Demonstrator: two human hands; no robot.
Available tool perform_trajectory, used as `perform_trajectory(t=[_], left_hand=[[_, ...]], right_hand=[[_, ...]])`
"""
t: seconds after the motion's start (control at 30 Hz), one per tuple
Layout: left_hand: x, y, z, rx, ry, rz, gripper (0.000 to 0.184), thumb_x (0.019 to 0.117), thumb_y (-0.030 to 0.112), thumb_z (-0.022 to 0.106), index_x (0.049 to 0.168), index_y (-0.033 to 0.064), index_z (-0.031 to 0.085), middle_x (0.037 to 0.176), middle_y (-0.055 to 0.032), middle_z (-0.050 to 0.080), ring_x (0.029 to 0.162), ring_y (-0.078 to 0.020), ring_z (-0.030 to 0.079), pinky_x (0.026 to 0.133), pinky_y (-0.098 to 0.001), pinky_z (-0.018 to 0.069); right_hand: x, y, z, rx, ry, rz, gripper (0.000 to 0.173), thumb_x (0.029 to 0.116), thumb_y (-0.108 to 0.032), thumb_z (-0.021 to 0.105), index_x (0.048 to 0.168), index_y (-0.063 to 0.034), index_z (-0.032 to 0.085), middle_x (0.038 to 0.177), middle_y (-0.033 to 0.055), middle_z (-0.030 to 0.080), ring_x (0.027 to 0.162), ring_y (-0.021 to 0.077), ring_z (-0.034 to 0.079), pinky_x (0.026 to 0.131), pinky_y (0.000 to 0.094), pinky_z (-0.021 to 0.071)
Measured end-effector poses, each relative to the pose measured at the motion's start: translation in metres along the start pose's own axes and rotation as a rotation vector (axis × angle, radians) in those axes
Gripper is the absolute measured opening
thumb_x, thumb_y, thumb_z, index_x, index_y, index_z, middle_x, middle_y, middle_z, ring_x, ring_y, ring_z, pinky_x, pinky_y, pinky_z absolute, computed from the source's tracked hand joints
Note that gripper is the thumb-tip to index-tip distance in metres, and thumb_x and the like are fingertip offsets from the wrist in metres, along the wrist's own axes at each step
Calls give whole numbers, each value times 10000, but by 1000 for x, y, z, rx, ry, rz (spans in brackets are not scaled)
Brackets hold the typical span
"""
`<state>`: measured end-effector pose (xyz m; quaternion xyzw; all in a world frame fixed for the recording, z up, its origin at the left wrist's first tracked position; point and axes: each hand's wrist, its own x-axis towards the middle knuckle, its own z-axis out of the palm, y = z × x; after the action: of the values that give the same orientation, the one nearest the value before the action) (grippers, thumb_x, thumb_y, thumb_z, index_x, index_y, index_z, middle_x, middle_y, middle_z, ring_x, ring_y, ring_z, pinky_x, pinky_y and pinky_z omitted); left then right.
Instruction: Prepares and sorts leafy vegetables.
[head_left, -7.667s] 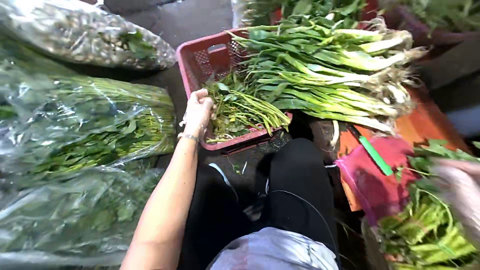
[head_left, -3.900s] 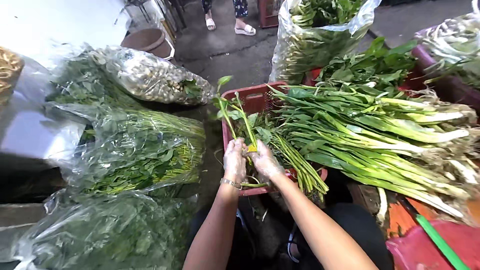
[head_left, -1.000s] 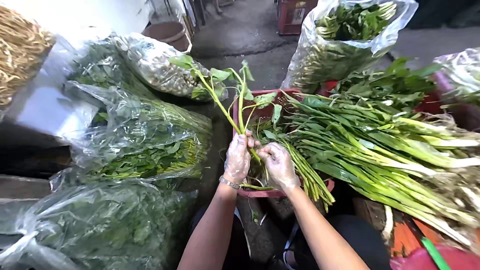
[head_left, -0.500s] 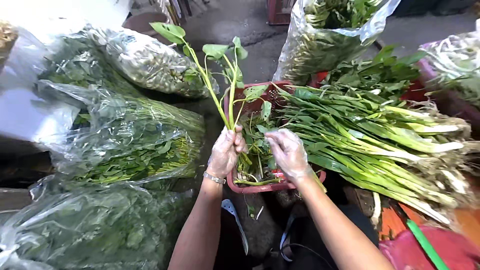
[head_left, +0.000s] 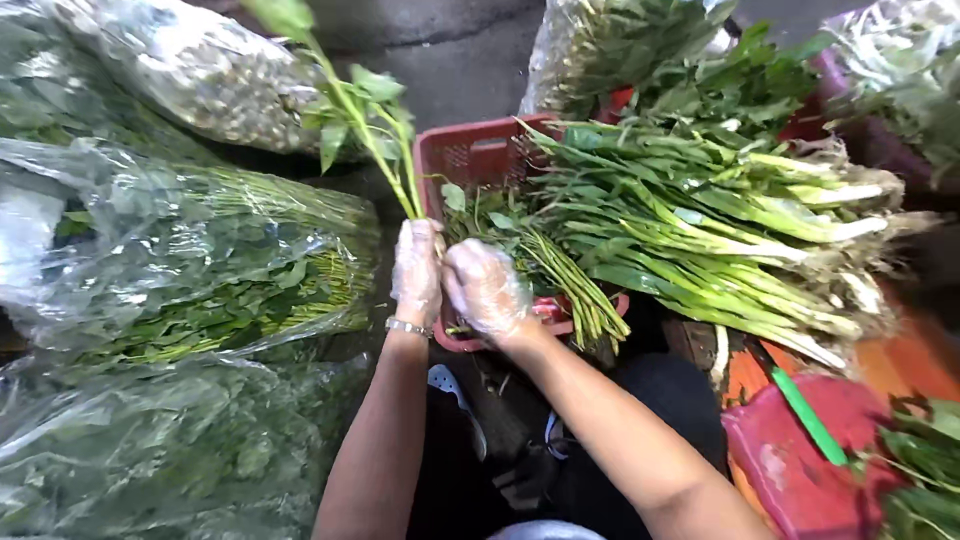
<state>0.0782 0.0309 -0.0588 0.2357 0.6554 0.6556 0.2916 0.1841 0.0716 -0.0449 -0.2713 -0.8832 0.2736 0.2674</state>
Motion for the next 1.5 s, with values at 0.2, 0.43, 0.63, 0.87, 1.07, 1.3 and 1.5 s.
perform_trajectory(t=[0.2,0.43,0.63,0.87,1.07,1.3,1.5], left_hand=[[23,4,-27,-237,136,103,263,1134,282,233,1072,167,461,678,93,499,533,-59,535,591,-256,566],[13,10,-19,-409,62,46,203,1127,257,331,1158,148,500,664,79,527,600,-93,610,659,-295,599],[7,8,2,-388,12,-113,195,1121,260,387,1190,114,497,723,32,534,507,-77,525,502,-230,534],[3,1,13,-260,-86,-195,194,1105,261,445,1186,98,511,717,32,553,540,-70,538,534,-232,523],[-8,4,18,-178,-85,-281,347,1097,411,436,1335,189,559,765,36,553,520,-66,471,493,-219,452],[-6,8,34,-279,-91,-326,288,1107,289,447,1307,99,532,874,-19,597,625,-93,540,584,-235,482],[-17,11,44,-294,-231,-240,298,1118,180,376,1342,59,532,899,-18,587,663,-90,547,641,-242,502]], right_hand=[[-12,26,-7,-97,-601,167,318,1064,-213,538,1310,-46,649,1244,203,667,1154,368,660,976,551,532],[6,128,-64,-644,-814,806,337,1017,-216,577,1167,69,675,1271,301,639,1222,475,603,961,694,471],[-4,180,-49,-459,-706,866,471,962,-423,647,1194,-16,698,1227,283,662,1188,478,615,952,728,456],[-3,156,-67,-32,-294,833,352,949,-304,696,1199,-57,693,1144,247,679,1083,432,637,903,697,471],[-14,103,-109,191,-82,753,337,1024,-216,645,1320,-61,601,985,122,680,702,160,630,680,359,560],[-22,73,-147,732,127,624,244,1030,-65,527,1272,-39,547,834,17,633,596,70,601,562,217,559],[-23,53,-110,740,266,437,316,1035,-92,487,1335,1,525,792,-5,634,588,66,603,582,244,570]])
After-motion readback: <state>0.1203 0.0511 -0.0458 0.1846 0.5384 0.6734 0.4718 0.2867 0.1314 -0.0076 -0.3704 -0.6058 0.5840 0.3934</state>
